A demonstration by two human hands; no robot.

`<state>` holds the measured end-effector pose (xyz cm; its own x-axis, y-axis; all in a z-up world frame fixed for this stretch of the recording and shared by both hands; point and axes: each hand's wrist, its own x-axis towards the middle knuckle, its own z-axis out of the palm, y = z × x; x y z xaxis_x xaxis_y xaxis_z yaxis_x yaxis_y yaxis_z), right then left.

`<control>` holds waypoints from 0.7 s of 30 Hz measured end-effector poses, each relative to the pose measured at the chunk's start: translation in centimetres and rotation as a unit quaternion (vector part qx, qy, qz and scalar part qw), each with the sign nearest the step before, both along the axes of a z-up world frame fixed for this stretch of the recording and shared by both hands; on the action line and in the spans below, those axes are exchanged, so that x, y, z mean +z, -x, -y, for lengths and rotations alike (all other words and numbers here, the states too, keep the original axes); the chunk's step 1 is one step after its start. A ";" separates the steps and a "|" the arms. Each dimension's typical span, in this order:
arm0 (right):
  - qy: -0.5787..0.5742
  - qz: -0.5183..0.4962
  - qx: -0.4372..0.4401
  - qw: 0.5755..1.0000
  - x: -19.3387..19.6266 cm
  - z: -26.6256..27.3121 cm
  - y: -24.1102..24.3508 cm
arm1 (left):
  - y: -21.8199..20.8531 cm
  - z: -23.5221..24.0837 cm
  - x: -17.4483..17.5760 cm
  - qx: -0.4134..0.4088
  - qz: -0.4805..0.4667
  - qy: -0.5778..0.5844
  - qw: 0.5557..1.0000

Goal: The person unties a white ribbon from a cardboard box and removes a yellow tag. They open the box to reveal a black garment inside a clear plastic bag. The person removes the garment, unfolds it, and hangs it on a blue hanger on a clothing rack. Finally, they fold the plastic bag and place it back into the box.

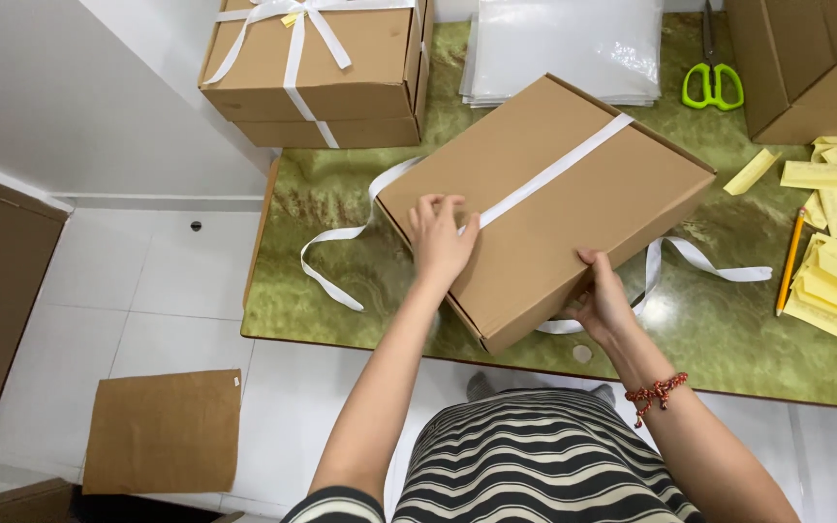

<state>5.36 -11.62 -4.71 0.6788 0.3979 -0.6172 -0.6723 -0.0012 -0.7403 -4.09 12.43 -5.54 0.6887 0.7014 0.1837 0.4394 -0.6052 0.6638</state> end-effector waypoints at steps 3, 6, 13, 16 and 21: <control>0.031 0.036 -0.018 0.999 -1.6 1.3 -0.6 | -3.6 0.6 -1.6 -0.025 -0.076 0.022 0.997; 0.066 0.076 0.001 0.995 -1.5 2.1 -0.8 | -5.1 2.3 -1.3 -0.037 -0.044 0.068 0.996; 0.093 0.127 0.020 0.987 -6.2 3.8 -3.8 | -4.6 -0.3 -2.0 -0.008 -0.058 0.122 0.991; 0.088 0.150 0.024 0.984 -4.9 3.2 -5.4 | -2.1 -4.2 -1.0 0.071 0.225 0.251 0.939; 0.090 0.139 0.042 0.985 -3.0 3.2 -7.0 | 3.8 -10.8 -1.7 0.175 0.334 0.376 0.846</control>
